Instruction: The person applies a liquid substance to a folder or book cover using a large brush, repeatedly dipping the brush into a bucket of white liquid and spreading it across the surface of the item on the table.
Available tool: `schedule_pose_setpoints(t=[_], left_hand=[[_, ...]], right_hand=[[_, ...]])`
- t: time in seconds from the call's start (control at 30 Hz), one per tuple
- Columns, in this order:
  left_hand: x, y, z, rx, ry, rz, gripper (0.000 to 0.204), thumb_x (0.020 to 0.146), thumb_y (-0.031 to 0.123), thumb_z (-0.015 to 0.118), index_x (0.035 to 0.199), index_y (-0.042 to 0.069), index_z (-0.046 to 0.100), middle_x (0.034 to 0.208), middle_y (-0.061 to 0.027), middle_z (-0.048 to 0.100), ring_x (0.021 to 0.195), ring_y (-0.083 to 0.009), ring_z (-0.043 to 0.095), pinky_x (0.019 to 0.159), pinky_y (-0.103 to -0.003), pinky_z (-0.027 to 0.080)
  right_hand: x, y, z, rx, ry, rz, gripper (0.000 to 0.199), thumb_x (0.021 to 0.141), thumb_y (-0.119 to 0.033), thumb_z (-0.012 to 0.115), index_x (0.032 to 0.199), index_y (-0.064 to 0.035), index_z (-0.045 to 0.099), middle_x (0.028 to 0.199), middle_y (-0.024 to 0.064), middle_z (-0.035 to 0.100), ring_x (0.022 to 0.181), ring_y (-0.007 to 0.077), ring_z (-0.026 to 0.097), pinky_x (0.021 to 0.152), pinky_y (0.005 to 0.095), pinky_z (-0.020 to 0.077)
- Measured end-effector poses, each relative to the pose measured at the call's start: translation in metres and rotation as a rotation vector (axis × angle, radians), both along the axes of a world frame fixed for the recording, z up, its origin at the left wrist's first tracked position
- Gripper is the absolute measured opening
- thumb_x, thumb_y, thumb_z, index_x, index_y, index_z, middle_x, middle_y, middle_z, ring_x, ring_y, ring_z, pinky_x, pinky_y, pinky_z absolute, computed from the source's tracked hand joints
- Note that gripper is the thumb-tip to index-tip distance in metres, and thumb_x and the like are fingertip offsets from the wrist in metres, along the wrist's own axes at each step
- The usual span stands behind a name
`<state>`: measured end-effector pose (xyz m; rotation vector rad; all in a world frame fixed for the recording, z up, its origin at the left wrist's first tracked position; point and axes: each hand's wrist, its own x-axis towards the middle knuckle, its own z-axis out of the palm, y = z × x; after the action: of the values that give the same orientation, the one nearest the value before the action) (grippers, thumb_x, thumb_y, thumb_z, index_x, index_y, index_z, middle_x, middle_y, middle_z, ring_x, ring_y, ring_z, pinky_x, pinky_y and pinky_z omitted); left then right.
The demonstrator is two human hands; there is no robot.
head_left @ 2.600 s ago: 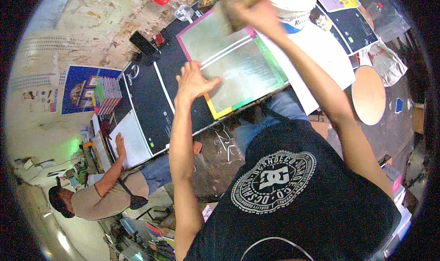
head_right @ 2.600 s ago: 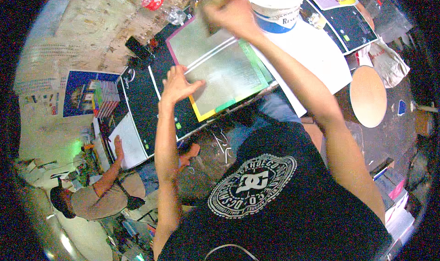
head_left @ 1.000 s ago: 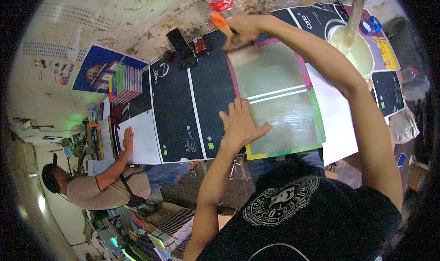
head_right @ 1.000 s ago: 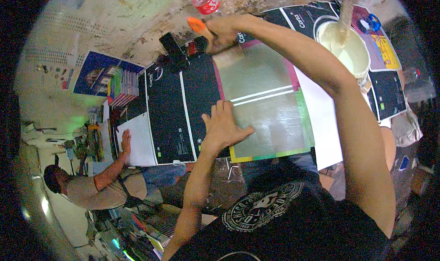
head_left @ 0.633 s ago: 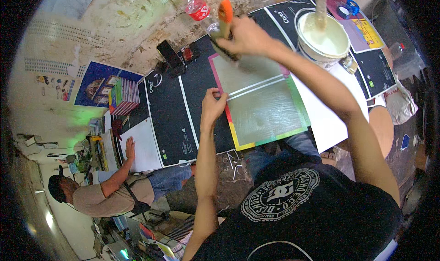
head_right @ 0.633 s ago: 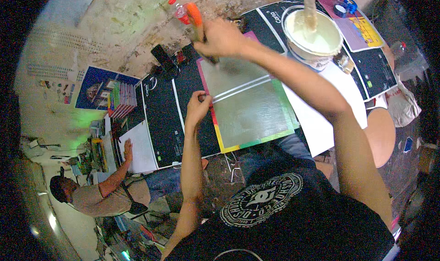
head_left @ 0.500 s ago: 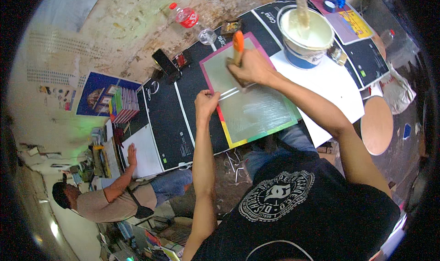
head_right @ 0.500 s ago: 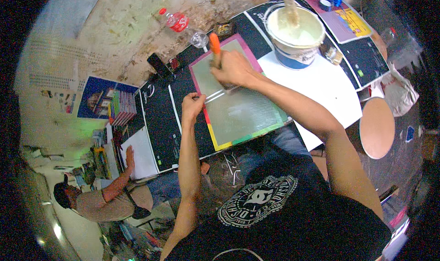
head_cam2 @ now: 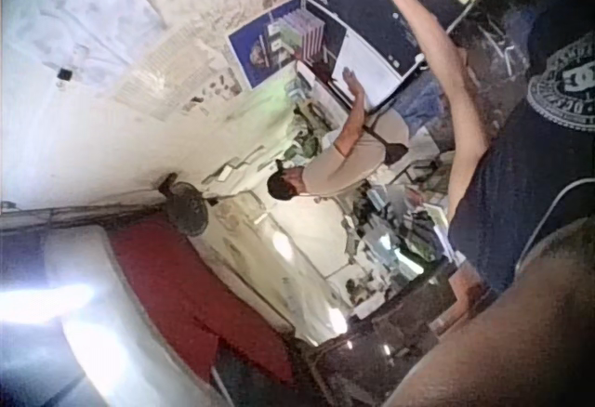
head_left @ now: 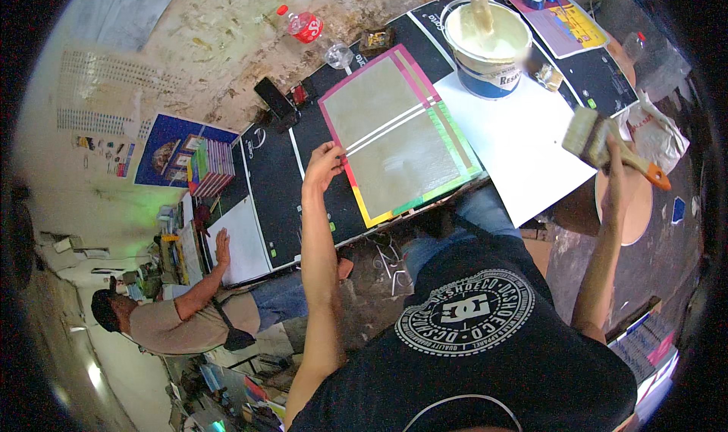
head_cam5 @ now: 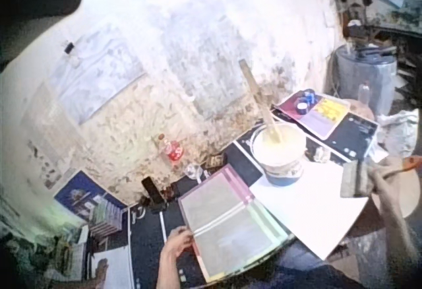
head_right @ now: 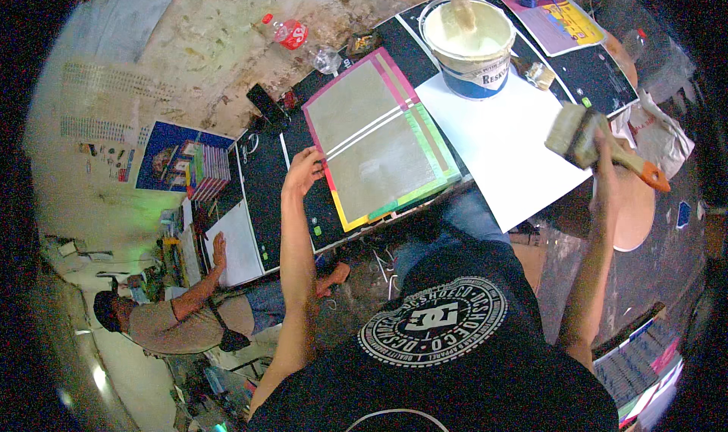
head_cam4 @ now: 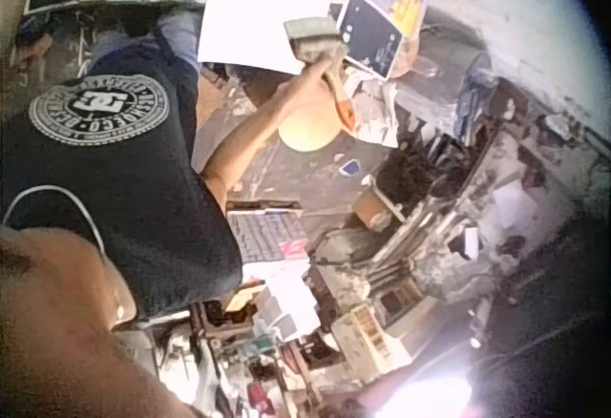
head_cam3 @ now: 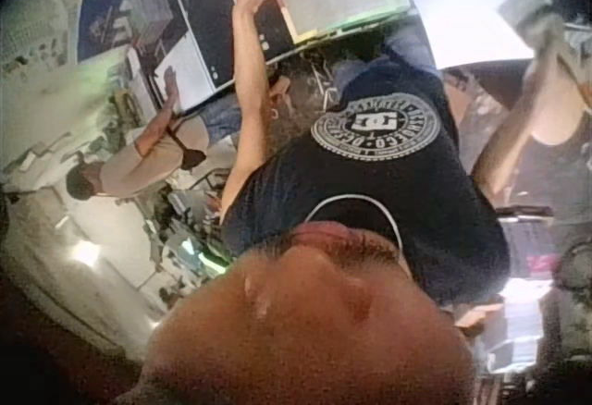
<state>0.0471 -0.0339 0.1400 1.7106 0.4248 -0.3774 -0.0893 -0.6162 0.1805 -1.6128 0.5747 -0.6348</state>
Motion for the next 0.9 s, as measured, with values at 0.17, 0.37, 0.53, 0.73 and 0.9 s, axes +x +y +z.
schedule_pose_setpoints(t=[0.17, 0.37, 0.53, 0.73, 0.9], left_hand=[[-0.009, 0.002, -0.001, -0.124, 0.044, 0.043, 0.019, 0.087, 0.012, 0.06, 0.105, 0.008, 0.057, 0.093, -0.002, 0.063, 0.08, -0.0137, 0.062, 0.071, -0.029, 0.049], [-0.009, 0.004, -0.006, -0.129, 0.028, 0.037, 0.025, 0.089, 0.018, 0.062, 0.111, 0.008, 0.056, 0.099, -0.0042, 0.063, 0.087, -0.0177, 0.061, 0.072, -0.033, 0.047], [-0.009, -0.001, -0.01, -0.011, -0.016, 0.06, 0.014, 0.085, 0.017, 0.063, 0.096, 0.01, 0.057, 0.086, -0.0017, 0.062, 0.074, -0.0139, 0.059, 0.065, -0.029, 0.046], [-0.009, -0.009, -0.006, -0.001, -0.038, 0.096, 0.004, 0.08, 0.011, 0.061, 0.081, 0.009, 0.058, 0.071, -0.0011, 0.06, 0.057, -0.0085, 0.053, 0.052, -0.023, 0.041], [-0.02, 0.009, -0.005, 0.033, -0.065, 0.09, 0.005, 0.081, 0.014, 0.063, 0.081, 0.011, 0.059, 0.07, 0.0016, 0.06, 0.059, -0.0067, 0.055, 0.053, -0.022, 0.038]], right_hand=[[0.067, 0.146, 0.018, 0.019, -0.076, 0.37, 0.029, 0.087, -0.025, 0.069, 0.101, -0.0021, 0.059, 0.089, 0.0052, 0.062, 0.081, 0.0129, 0.058, 0.07, 0.0276, 0.0484], [0.101, 0.332, 0.001, -0.282, -0.278, 0.645, 0.048, 0.084, -0.026, 0.058, 0.124, -0.0023, 0.046, 0.07, 0.0264, 0.062, 0.072, 0.0444, 0.064, 0.07, 0.0517, 0.0517], [0.087, 0.297, -0.011, -0.418, 0.018, 0.7, 0.048, 0.081, -0.027, 0.061, 0.119, 0.0005, 0.051, 0.067, 0.0245, 0.063, 0.067, 0.0424, 0.065, 0.068, 0.0503, 0.0535], [0.033, 0.151, -0.009, -0.244, 0.019, 0.464, 0.047, 0.081, -0.017, 0.062, 0.123, -0.0007, 0.05, 0.077, 0.0125, 0.066, 0.071, 0.0192, 0.064, 0.068, 0.033, 0.0524], [-0.054, 0.031, -0.018, -0.237, 0.097, 0.126, 0.045, 0.083, -0.02, 0.063, 0.123, 0.0009, 0.056, 0.11, 0.0089, 0.06, 0.096, 0.0175, 0.059, 0.081, 0.0287, 0.0477]])
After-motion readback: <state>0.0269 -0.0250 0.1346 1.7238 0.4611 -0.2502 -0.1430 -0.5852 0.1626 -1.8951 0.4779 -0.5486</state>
